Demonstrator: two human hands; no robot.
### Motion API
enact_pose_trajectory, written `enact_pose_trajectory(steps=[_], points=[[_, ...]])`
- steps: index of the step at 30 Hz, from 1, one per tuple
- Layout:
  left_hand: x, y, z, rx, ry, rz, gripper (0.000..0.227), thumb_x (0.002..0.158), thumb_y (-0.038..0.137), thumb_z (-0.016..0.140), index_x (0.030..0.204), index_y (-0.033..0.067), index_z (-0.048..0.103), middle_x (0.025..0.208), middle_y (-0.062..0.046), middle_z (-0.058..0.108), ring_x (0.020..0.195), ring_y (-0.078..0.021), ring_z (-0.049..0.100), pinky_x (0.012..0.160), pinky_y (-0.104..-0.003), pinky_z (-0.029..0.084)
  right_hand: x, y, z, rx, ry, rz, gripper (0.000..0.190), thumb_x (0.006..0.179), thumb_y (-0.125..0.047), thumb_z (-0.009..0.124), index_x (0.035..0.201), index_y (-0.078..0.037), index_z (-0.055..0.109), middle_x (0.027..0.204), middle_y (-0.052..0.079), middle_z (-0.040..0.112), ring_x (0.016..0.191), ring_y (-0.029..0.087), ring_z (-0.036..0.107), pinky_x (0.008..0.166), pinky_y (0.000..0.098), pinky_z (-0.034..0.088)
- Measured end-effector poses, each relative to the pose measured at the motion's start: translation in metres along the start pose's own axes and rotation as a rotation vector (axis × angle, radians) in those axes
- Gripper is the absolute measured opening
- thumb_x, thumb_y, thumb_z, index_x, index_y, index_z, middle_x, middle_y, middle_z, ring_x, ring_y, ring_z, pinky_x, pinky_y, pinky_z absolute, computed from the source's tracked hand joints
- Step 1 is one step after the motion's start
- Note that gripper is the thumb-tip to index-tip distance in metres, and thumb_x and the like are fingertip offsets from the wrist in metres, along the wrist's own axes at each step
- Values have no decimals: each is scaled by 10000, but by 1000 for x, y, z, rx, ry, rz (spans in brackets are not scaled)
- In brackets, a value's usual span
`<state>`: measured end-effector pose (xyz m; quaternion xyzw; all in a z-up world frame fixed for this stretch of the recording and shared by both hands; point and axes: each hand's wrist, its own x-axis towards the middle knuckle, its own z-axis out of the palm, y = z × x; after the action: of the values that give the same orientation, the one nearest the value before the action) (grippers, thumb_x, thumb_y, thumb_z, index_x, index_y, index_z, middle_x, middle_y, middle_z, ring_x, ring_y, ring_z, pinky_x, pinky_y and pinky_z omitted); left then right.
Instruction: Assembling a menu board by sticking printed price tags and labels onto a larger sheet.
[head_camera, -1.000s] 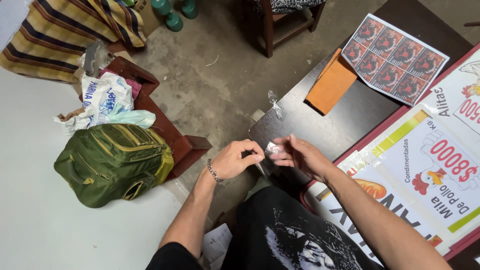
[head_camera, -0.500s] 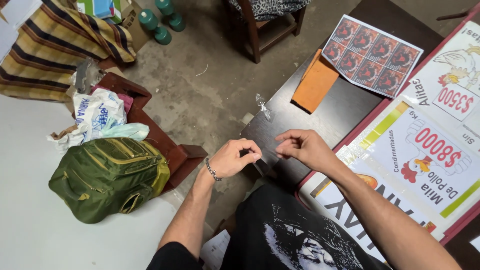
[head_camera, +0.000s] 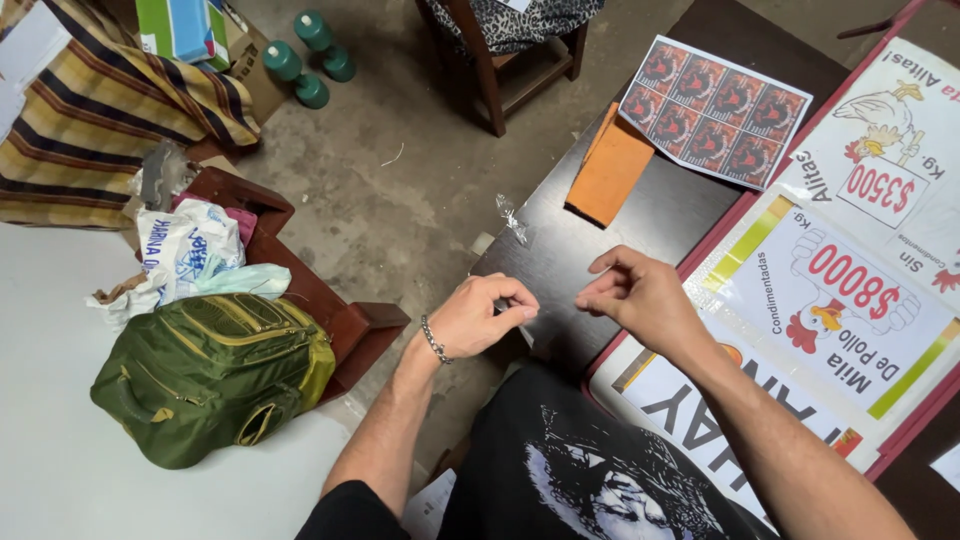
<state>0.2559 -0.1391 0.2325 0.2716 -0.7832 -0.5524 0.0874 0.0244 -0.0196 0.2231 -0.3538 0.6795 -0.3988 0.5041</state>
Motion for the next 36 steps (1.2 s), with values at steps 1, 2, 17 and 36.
enact_pose_trajectory(steps=[1,2,17,36], points=[[2,1,1,2,-1,3,64,892,184,733,928,159,780,786,-87,700,843,-261,710,815,-394,554,-3,-3,-7,0,3,-2,427,745,52,852,1132,14,676,833,152,788,661,166,747,725,291,610],[3,1,2,31,14,19,52,881,183,738,911,163,776,769,-66,695,836,-252,710,809,-380,557,-5,-5,-13,-22,75,-23,420,760,39,851,1132,27,657,828,163,773,662,182,737,729,305,601],[35,65,9,1,-42,242,52,910,168,732,936,160,777,793,-49,725,860,-231,701,840,-362,562,-49,-68,-49,-366,94,-371,186,798,-163,860,971,-114,809,815,83,767,831,234,740,809,366,603],[147,52,94,-497,-408,131,584,760,108,869,1301,72,652,1234,-104,742,1181,-168,692,1095,-306,542,-139,-185,-190,-895,430,-629,126,1058,-78,876,1027,-9,776,913,115,701,842,232,572,870,388,395]])
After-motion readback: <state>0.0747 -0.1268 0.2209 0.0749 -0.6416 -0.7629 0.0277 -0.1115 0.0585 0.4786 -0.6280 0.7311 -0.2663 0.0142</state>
